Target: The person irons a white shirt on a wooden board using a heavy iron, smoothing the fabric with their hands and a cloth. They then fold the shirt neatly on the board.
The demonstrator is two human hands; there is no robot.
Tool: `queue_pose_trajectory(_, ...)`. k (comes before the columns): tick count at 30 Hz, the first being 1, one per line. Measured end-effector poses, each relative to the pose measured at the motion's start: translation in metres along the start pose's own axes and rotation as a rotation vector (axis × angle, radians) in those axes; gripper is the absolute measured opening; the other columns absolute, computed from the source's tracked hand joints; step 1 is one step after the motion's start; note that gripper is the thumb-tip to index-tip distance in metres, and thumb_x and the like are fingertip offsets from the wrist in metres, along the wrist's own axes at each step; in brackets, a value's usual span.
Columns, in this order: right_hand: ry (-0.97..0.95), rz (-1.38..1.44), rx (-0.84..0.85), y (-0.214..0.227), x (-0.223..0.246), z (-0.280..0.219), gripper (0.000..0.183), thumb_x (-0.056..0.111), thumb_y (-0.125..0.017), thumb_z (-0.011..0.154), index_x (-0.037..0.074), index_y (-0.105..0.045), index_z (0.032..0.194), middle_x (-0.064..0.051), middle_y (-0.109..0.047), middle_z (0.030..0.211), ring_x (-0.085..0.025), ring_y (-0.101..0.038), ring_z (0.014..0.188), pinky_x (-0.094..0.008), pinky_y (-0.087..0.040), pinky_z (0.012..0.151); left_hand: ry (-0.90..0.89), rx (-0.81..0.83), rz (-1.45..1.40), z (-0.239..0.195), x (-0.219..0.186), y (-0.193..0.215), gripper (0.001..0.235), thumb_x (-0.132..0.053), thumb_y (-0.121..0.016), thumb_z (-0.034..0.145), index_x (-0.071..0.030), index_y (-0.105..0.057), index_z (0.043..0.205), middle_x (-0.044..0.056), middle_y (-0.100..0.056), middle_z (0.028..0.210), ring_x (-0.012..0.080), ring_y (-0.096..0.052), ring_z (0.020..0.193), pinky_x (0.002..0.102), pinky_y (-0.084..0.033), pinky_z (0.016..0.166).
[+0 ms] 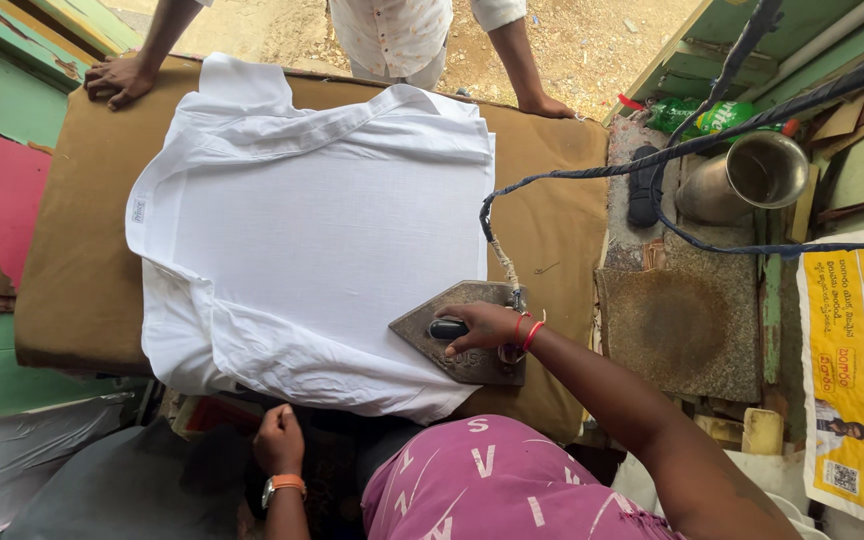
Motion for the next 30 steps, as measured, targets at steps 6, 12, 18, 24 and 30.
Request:
queue_pose_trajectory(6,-0.178,0.294,-0.296,0.025,-0.047,-0.056,0.067,0.037,-0.070,0.090,0.030,-0.047,0.154,-0.003,-0.070,0.103,-0.014,-0.061,0.062,-0.032,-0.057,0.057,0.601,0.543,0.178,-0.030,0.092,-0.003,0.038,-0.039,-0.059,0.101,-0.016,-0.073,0.128,0.008,-0.074,0.129,0.0319,-0.070,0.119,0.048,-0.057,0.100)
queue_pose_trajectory(12,-0.519,0.229,-0.643,0.061,-0.089,-0.155,0.063,0.039,-0.061,0.096,0.032,-0.042,0.156,-0.003,-0.064,0.079,-0.010,-0.058,0.052,-0.030,-0.053,0.051,0.595,0.819,0.260,-0.056,0.094,-0.042,0.048,-0.042,-0.056,0.102,-0.017,-0.062,0.142,0.010,-0.063,0.145,0.0326,-0.058,0.137,0.050,-0.048,0.112)
queue_pose_trajectory(18,-0.548,0.580,-0.952,0.056,-0.159,-0.254,0.069,0.039,-0.063,0.096,0.022,-0.040,0.159,-0.003,-0.058,0.075,-0.009,-0.054,0.055,-0.029,-0.049,0.051,0.390,0.864,0.248,-0.004,0.100,-0.066,0.051,-0.041,-0.063,0.097,-0.011,-0.067,0.138,0.015,-0.070,0.138,0.0353,-0.064,0.131,0.048,-0.051,0.109)
queue_pose_trajectory(24,-0.719,0.187,-1.194,0.083,-0.179,-0.331,0.054,0.039,-0.068,0.097,0.022,-0.059,0.146,-0.014,-0.063,0.086,-0.023,-0.059,0.067,-0.038,-0.051,0.058,0.195,0.538,0.346,0.113,0.096,0.027,0.040,-0.042,-0.066,0.095,-0.015,-0.078,0.123,0.016,-0.075,0.126,0.0392,-0.068,0.120,0.047,-0.053,0.101)
queue_pose_trajectory(30,-0.382,-0.231,-1.372,0.096,-0.141,-0.245,0.014,0.017,-0.071,0.098,0.012,-0.078,0.108,-0.011,-0.071,0.097,-0.027,-0.068,0.087,-0.037,-0.055,0.079,0.312,0.416,0.377,0.159,0.090,0.083,0.040,-0.043,-0.066,0.098,-0.010,-0.081,0.114,0.020,-0.076,0.119,0.0427,-0.070,0.112,0.050,-0.054,0.096)
Point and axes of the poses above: each hand's wrist, its own z-axis towards the middle knuckle, its own y-axis out of the back of the hand, x = y × z, the point moved 9 cm from there along z, towards the middle knuckle
